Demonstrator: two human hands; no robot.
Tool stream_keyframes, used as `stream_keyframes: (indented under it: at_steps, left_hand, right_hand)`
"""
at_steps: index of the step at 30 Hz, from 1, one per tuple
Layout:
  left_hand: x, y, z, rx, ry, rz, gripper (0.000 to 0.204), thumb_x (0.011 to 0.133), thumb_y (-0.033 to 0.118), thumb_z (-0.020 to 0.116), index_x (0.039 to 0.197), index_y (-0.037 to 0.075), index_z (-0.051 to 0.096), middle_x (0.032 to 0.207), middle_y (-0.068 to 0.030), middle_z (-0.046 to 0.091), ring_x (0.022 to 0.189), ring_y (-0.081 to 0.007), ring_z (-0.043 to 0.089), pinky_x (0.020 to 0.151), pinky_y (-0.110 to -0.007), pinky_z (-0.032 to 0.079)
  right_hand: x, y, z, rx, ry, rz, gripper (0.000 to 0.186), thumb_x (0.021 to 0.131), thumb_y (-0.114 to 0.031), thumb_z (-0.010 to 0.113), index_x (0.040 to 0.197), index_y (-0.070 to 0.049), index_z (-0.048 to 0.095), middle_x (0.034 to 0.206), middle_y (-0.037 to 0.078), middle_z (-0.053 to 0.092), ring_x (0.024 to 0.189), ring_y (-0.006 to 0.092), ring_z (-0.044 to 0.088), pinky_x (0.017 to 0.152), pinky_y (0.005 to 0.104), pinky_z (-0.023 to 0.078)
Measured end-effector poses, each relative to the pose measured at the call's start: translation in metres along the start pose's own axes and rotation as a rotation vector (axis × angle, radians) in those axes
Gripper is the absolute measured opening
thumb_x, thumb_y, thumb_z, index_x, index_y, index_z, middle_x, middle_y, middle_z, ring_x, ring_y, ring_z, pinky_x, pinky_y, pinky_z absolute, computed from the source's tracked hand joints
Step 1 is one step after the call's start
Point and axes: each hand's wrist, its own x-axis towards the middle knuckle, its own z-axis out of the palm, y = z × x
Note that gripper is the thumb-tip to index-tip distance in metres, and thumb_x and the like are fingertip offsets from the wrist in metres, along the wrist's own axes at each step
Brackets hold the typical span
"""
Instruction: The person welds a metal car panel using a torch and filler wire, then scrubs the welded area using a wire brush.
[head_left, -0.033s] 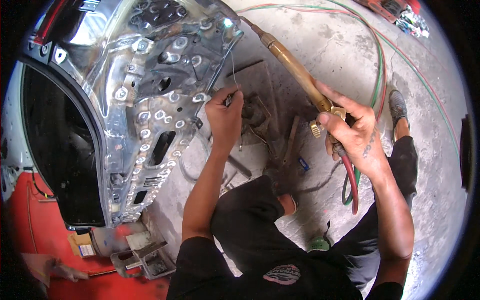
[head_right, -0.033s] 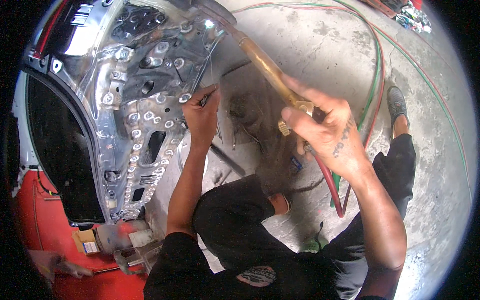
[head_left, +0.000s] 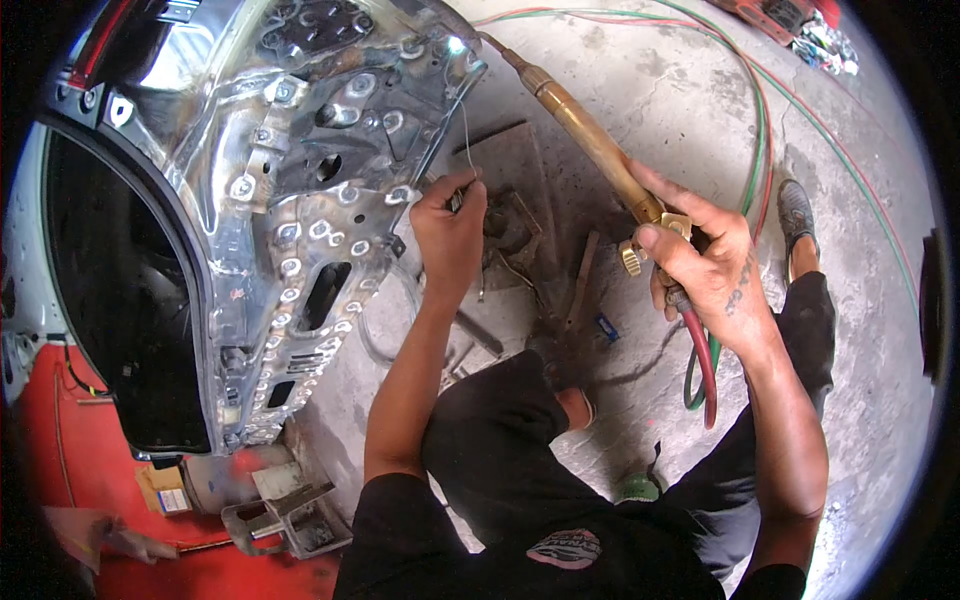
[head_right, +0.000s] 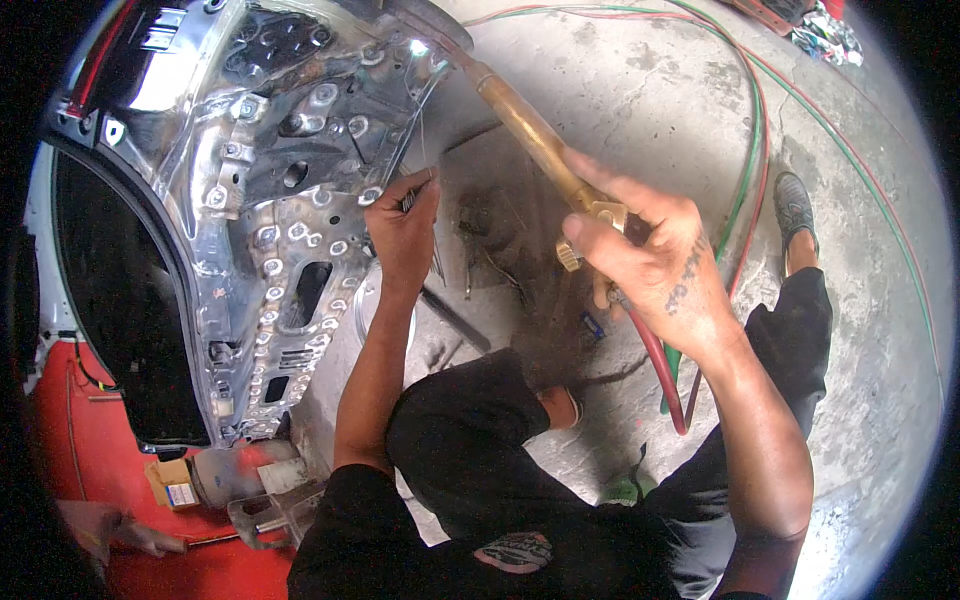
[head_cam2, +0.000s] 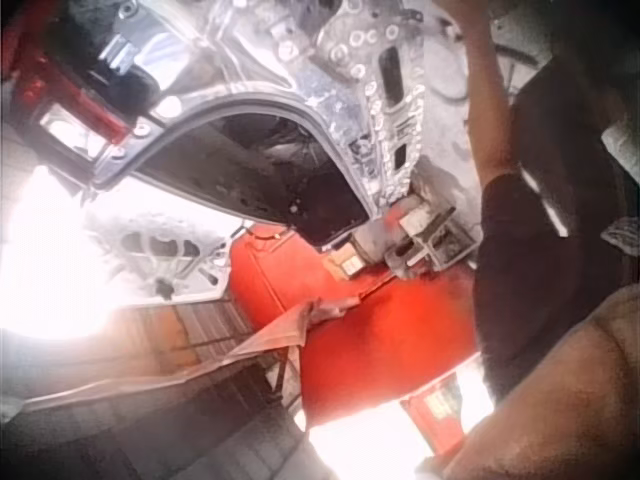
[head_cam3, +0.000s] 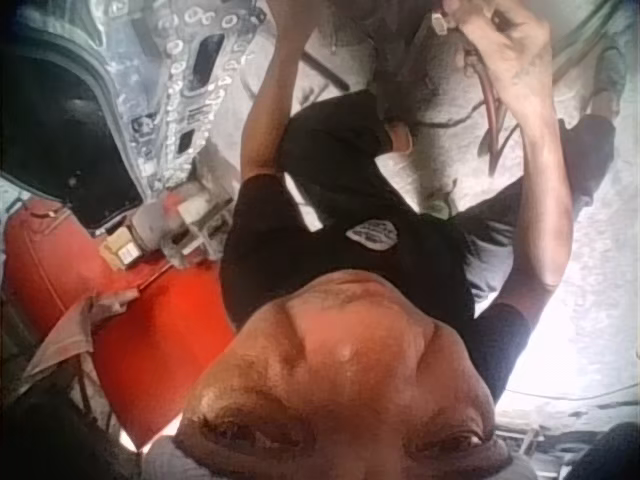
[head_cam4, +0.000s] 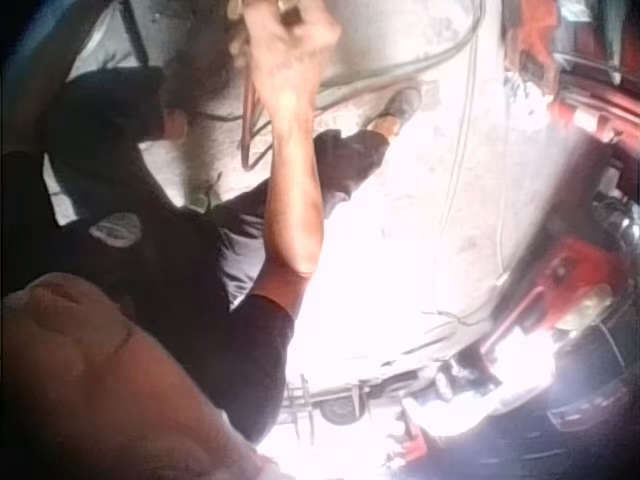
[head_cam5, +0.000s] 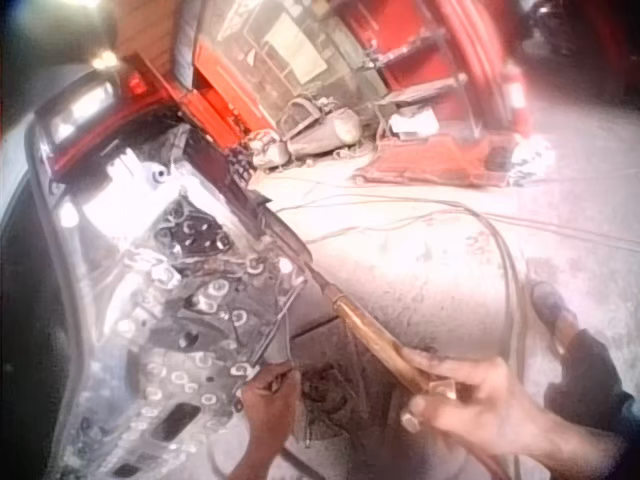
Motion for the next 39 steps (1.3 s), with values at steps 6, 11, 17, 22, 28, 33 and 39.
stream_keyframes:
  at_steps: [6, 11, 17, 22, 28, 33, 39]
  left_hand:
    - [-0.0004, 0.0002, 0.0029, 0.075, -0.003, 0.021, 0.020, 0.092, 0.003, 0.071, 0.108, -0.007, 0.076, 0.089, -0.0065, 0.073, 0.076, -0.0081, 0.061, 0.069, -0.026, 0.049]
    - [0.0002, -0.0056, 0.0033, 0.044, -0.002, -0.009, 0.021, 0.092, 0.003, 0.070, 0.109, -0.008, 0.075, 0.089, -0.0069, 0.073, 0.076, -0.0078, 0.060, 0.069, -0.026, 0.049]
    - [-0.0002, -0.0011, 0.0020, 0.029, -0.005, -0.041, 0.020, 0.093, 0.004, 0.070, 0.109, -0.007, 0.076, 0.084, -0.0045, 0.072, 0.072, -0.0056, 0.057, 0.064, -0.024, 0.046]
    - [0.0005, -0.0018, 0.0030, 0.013, 0.002, -0.010, 0.019, 0.094, 0.003, 0.071, 0.110, -0.005, 0.077, 0.084, -0.0009, 0.069, 0.071, -0.0042, 0.055, 0.062, -0.023, 0.044]
    - [0.0019, 0.0011, 0.0066, 0.027, 0.013, 0.067, 0.020, 0.094, 0.004, 0.071, 0.110, -0.005, 0.077, 0.087, -0.0024, 0.071, 0.074, -0.0054, 0.057, 0.065, -0.023, 0.046]
    - [0.0015, 0.0032, 0.0058, 0.012, 0.005, 0.031, 0.021, 0.093, 0.005, 0.069, 0.109, -0.007, 0.076, 0.085, -0.0037, 0.071, 0.074, -0.0059, 0.057, 0.065, -0.024, 0.046]
    - [0.0017, 0.0024, 0.0051, 0.031, -0.010, 0.021, 0.018, 0.095, 0.003, 0.072, 0.110, -0.004, 0.077, 0.090, -0.0012, 0.071, 0.078, -0.0055, 0.058, 0.069, -0.022, 0.046]
  right_hand:
    - [0.0005, 0.0010, 0.0003, -0.002, -0.006, -0.013, 0.054, 0.098, -0.016, 0.071, 0.149, -0.003, 0.058, 0.077, 0.002, 0.066, 0.054, 0.0076, 0.061, 0.049, 0.0241, 0.049]
    - [-0.0009, 0.0009, 0.0001, 0.008, -0.002, 0.000, 0.054, 0.097, -0.017, 0.071, 0.149, -0.004, 0.058, 0.077, 0.002, 0.066, 0.054, 0.0081, 0.061, 0.050, 0.0248, 0.049]
    - [-0.0002, 0.0009, 0.0007, -0.010, -0.004, -0.016, 0.054, 0.097, -0.016, 0.070, 0.149, -0.005, 0.059, 0.078, 0.002, 0.066, 0.055, 0.0083, 0.061, 0.050, 0.0244, 0.049]
    - [-0.0005, 0.0008, 0.0014, -0.009, 0.000, -0.004, 0.053, 0.097, -0.015, 0.070, 0.148, -0.005, 0.059, 0.078, 0.002, 0.066, 0.054, 0.0080, 0.061, 0.050, 0.0243, 0.049]
    - [-0.0010, 0.0014, 0.0010, 0.004, -0.002, -0.014, 0.052, 0.098, -0.015, 0.070, 0.148, -0.004, 0.059, 0.079, 0.001, 0.066, 0.054, 0.0076, 0.060, 0.050, 0.0241, 0.048]
    - [-0.0010, 0.0007, -0.0001, -0.028, 0.001, -0.004, 0.052, 0.097, -0.015, 0.070, 0.147, -0.004, 0.060, 0.080, 0.001, 0.067, 0.054, 0.0074, 0.060, 0.049, 0.0238, 0.048]
    - [-0.0006, 0.0026, 0.0000, -0.019, 0.004, -0.022, 0.052, 0.097, -0.015, 0.070, 0.147, -0.004, 0.060, 0.079, 0.001, 0.066, 0.054, 0.0073, 0.060, 0.049, 0.0239, 0.048]
